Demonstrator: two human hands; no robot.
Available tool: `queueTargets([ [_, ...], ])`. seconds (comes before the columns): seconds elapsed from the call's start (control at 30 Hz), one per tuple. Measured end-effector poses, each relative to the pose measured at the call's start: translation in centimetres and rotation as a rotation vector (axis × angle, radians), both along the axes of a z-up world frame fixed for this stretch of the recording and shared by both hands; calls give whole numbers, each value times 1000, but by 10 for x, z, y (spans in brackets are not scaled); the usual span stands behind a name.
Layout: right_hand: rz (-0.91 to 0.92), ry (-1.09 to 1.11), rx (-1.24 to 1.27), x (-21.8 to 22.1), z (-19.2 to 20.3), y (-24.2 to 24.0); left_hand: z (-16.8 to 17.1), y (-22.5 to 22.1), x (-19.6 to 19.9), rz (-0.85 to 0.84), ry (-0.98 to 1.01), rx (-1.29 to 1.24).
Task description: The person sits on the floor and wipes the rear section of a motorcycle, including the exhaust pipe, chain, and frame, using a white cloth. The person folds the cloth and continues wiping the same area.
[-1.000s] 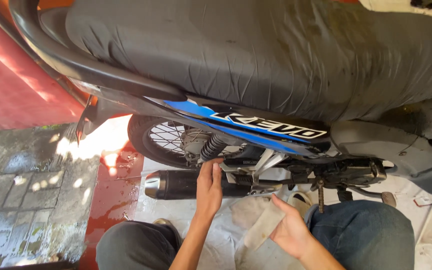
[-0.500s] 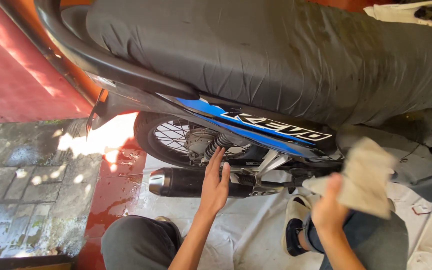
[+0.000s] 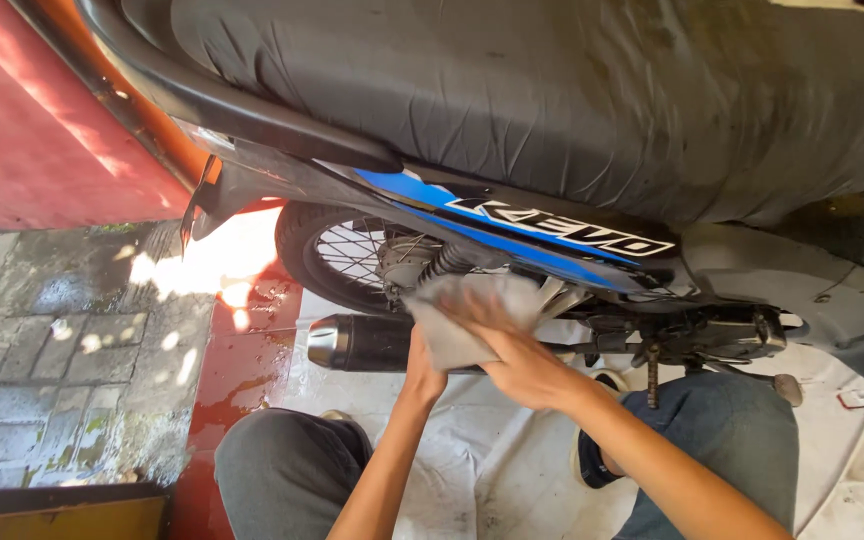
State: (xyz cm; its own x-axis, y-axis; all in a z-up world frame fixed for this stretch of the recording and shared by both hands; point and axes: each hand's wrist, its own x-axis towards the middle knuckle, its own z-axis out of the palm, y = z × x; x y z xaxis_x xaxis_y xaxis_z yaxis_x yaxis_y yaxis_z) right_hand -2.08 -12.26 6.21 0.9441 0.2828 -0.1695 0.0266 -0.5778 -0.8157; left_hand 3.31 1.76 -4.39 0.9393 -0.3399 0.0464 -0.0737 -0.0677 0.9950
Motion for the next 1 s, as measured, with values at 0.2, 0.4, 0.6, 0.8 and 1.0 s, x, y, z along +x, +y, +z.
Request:
queueTargets([
  [0.2, -1041, 795, 1062, -21, -84, -8, -17, -5, -6, -78, 338, 147],
  [0.4, -1007, 723, 1056, -13, -38, 7, 51, -16, -24, -111, 1140, -261],
  [0.6, -878, 693, 986, -23, -78, -4, -29, -5, -47, -114, 1083, -436],
  [0.8, -496, 193, 541, -15, -63, -50, -49, 41, -1, 273, 906, -529],
  [1.0, -526, 61, 432, -9, -57, -84, -24, 66, -1, 724, 216, -81],
])
